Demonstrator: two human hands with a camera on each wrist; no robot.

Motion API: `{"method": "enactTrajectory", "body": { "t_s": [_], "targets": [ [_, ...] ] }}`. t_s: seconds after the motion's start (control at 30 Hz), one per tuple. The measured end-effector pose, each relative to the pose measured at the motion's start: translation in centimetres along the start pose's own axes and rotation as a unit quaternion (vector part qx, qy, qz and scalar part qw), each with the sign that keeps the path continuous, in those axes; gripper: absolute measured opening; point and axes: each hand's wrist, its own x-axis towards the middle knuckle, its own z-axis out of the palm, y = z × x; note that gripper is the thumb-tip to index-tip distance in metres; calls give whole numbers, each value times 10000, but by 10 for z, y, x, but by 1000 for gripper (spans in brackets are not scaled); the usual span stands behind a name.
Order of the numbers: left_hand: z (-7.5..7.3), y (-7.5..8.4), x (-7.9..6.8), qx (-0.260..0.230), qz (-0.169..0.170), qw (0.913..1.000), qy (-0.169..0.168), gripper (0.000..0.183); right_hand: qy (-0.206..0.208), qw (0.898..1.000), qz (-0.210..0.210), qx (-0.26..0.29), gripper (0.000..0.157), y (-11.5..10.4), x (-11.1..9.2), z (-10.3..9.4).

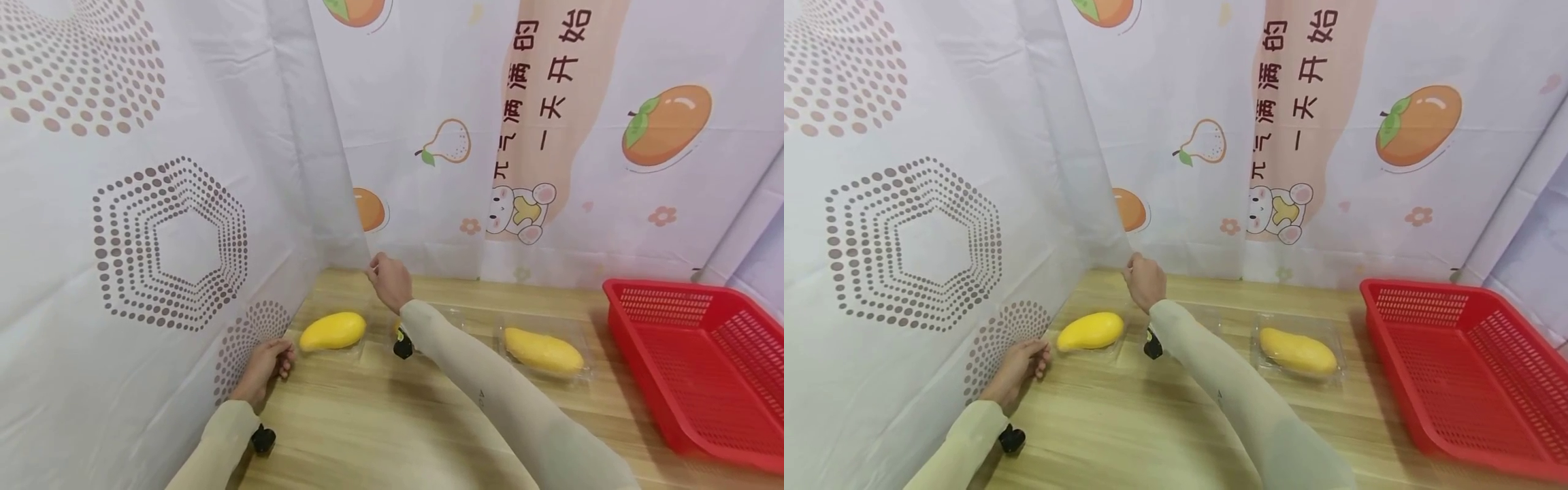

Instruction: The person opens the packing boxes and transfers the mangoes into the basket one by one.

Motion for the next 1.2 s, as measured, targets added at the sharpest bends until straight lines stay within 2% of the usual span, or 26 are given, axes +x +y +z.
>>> {"method": "enactTrajectory", "body": {
  "t_s": [0.33,0.47,0.53,0.67,0.77,1.0,1.2],
  "targets": [
    [0,2,2,42,36,9999,-91,28,12,9982,503,-329,14,12,-7,10],
    [1,4,3,29,36,9999,-102,29,-198,9955,690,-619,44,15,-8,14],
    [1,5,3,7,20,10000,-93,28,-435,9923,828,-810,53,16,-9,16],
    [1,5,4,-8,-8,10000,-71,28,-805,9849,1073,-1091,42,15,-11,18],
    [1,5,3,6,-8,10000,-69,29,-930,9807,1116,-1310,36,13,-13,21],
    [0,2,2,23,-7,10000,-76,30,-1247,9736,1016,-1618,34,12,-21,33],
    [-1,0,2,-26,-1,10000,-87,28,-1441,9659,759,-2011,33,7,-26,38]
  ]
}}
